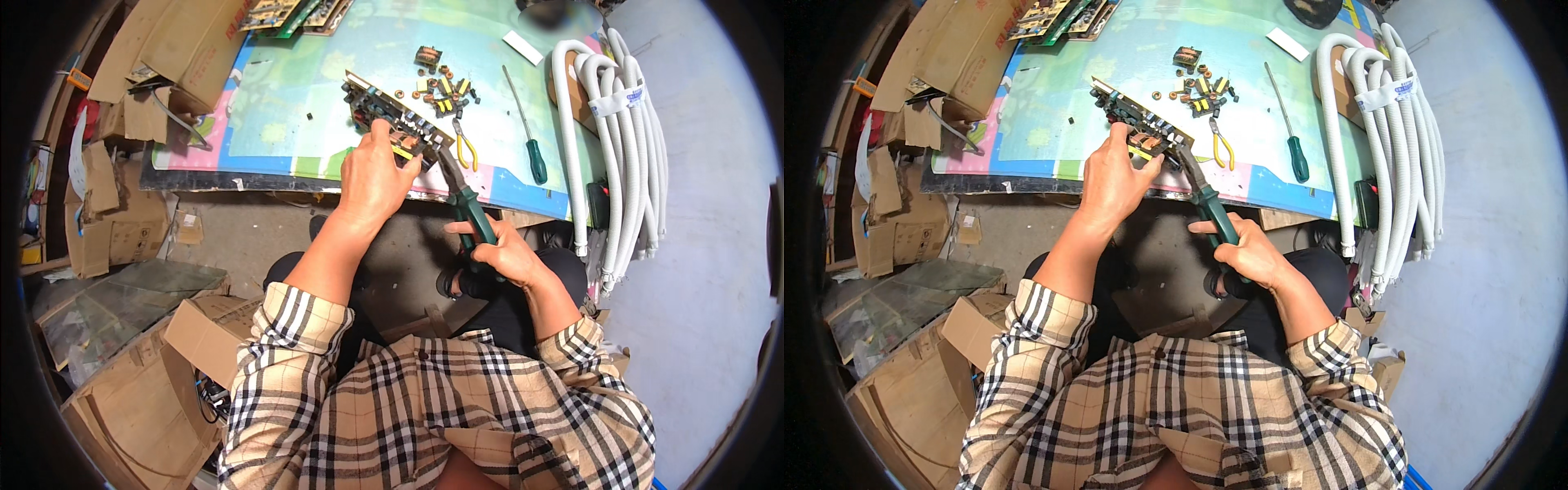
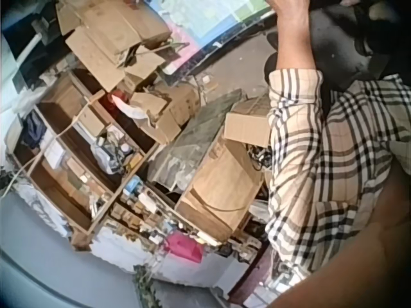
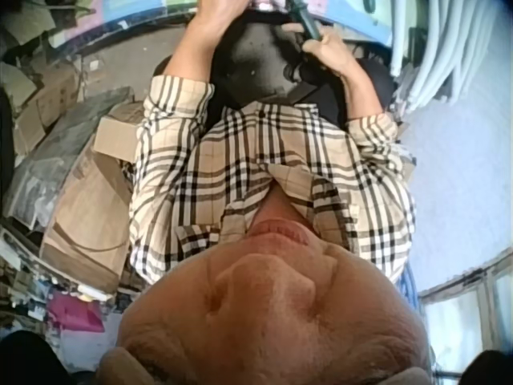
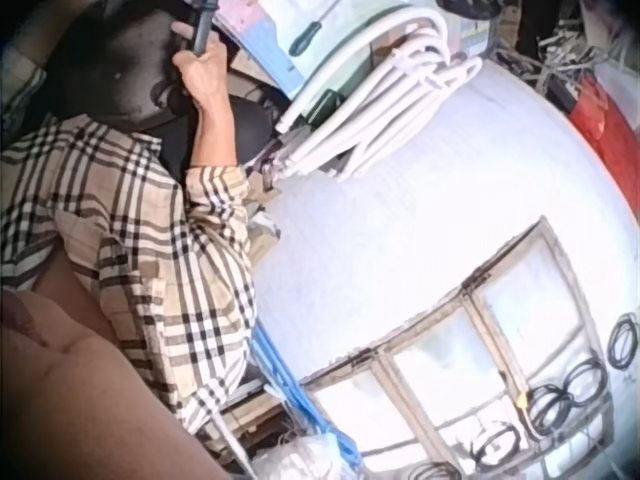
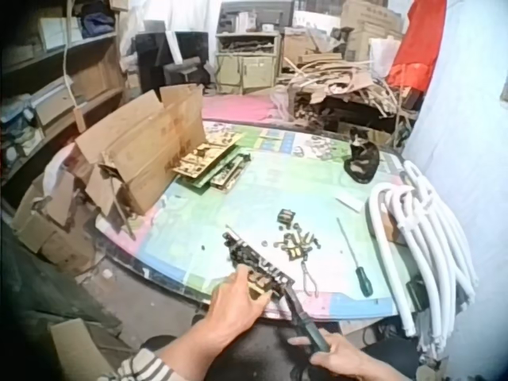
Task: The person sits on the floor and uses pliers and a screwdriver to remove components from a green circuit board. They repeatedly pry and cut components, placing them on the table.
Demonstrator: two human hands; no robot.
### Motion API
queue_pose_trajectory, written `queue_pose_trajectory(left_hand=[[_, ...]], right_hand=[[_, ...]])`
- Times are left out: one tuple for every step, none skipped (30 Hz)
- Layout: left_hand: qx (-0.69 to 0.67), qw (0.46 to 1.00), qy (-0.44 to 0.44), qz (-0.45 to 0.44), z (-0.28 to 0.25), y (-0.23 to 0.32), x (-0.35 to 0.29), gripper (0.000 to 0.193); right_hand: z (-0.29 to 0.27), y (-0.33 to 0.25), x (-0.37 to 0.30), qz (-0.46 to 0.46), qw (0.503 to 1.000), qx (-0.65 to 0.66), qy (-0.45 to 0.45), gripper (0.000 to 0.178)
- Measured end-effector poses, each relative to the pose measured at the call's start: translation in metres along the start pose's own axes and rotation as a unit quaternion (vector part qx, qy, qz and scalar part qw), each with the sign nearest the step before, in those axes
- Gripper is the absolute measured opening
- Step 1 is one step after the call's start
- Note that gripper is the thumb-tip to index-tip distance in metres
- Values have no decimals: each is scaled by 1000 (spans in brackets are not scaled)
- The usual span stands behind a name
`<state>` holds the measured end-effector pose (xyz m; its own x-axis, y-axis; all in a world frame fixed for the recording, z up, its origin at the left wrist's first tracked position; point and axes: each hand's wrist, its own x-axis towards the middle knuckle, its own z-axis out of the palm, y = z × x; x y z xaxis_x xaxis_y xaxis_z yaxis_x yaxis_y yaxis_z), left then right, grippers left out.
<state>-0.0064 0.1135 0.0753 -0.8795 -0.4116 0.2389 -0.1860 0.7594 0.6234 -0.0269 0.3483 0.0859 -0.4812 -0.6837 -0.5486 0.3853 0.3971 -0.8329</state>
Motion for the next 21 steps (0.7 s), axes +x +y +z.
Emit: queue_pose_trajectory(left_hand=[[-19, 1000, -15, -18, -2, -1, 0, 44], [-38, 998, -31, -33, -3, -1, 1, 44], [-57, 996, -47, -48, -4, 0, 2, 45], [-59, 993, -66, -72, -3, -2, 5, 46], [-62, 992, -73, -78, -4, -4, 5, 46], [-65, 991, -79, -83, -5, -5, 5, 46], [-68, 990, -86, -89, -7, -5, 5, 45], [-75, 989, -90, -87, -7, -6, 5, 45], [-82, 989, -94, -86, -6, -6, 5, 45], [-89, 988, -97, -84, -6, -6, 6, 44], [-83, 988, -103, -86, -8, -5, 6, 44], [-77, 987, -108, -88, -10, -4, 7, 44], [-71, 987, -114, -90, -11, -4, 7, 43], [-76, 989, -106, -76, -11, -7, 7, 43], [-80, 990, -98, -61, -9, -10, 5, 43], [-84, 991, -89, -47, -8, -12, 5, 43], [-84, 991, -91, -50, -8, -12, 4, 43], [-83, 991, -93, -53, -8, -12, 4, 43], [-83, 990, -95, -57, -9, -11, 3, 43], [-84, 990, -94, -60, -8, -10, 3, 44], [-107, 987, -92, -69, -8, -9, 2, 44]], right_hand=[[3, -6, -2, 42, 997, 63, -23, 54], [1, 1, 3, 20, 998, 46, -44, 57], [0, 6, 4, 23, 996, 62, -54, 57], [-1, 9, 6, 26, 995, 78, -64, 58], [1, 10, 8, 29, 992, 94, -78, 58], [1, 12, 11, 29, 991, 101, -87, 60], [2, 11, 11, 24, 989, 113, -92, 61], [2, 8, 10, 20, 987, 124, -96, 62], [1, 5, 10, 16, 986, 134, -100, 63], [1, 3, 10, 18, 986, 131, -103, 62], [-1, 2, 11, 19, 986, 127, -106, 61], [-2, 0, 11, 20, 986, 123, -110, 60], [-3, -5, 11, 18, 990, 97, -100, 60], [-3, -11, 10, 17, 993, 70, -91, 59], [-3, -15, 11, 15, 996, 42, -82, 59], [-7, -17, 11, 21, 995, 21, -93, 59], [-11, -17, 12, 27, 994, 16, -100, 58], [-13, -17, 12, 33, 994, 12, -107, 58], [-14, -17, 14, 39, 993, 8, -114, 58], [-14, -18, 14, 39, 992, 25, -119, 60], [-14, -18, 13, 38, 991, 42, -124, 62]])
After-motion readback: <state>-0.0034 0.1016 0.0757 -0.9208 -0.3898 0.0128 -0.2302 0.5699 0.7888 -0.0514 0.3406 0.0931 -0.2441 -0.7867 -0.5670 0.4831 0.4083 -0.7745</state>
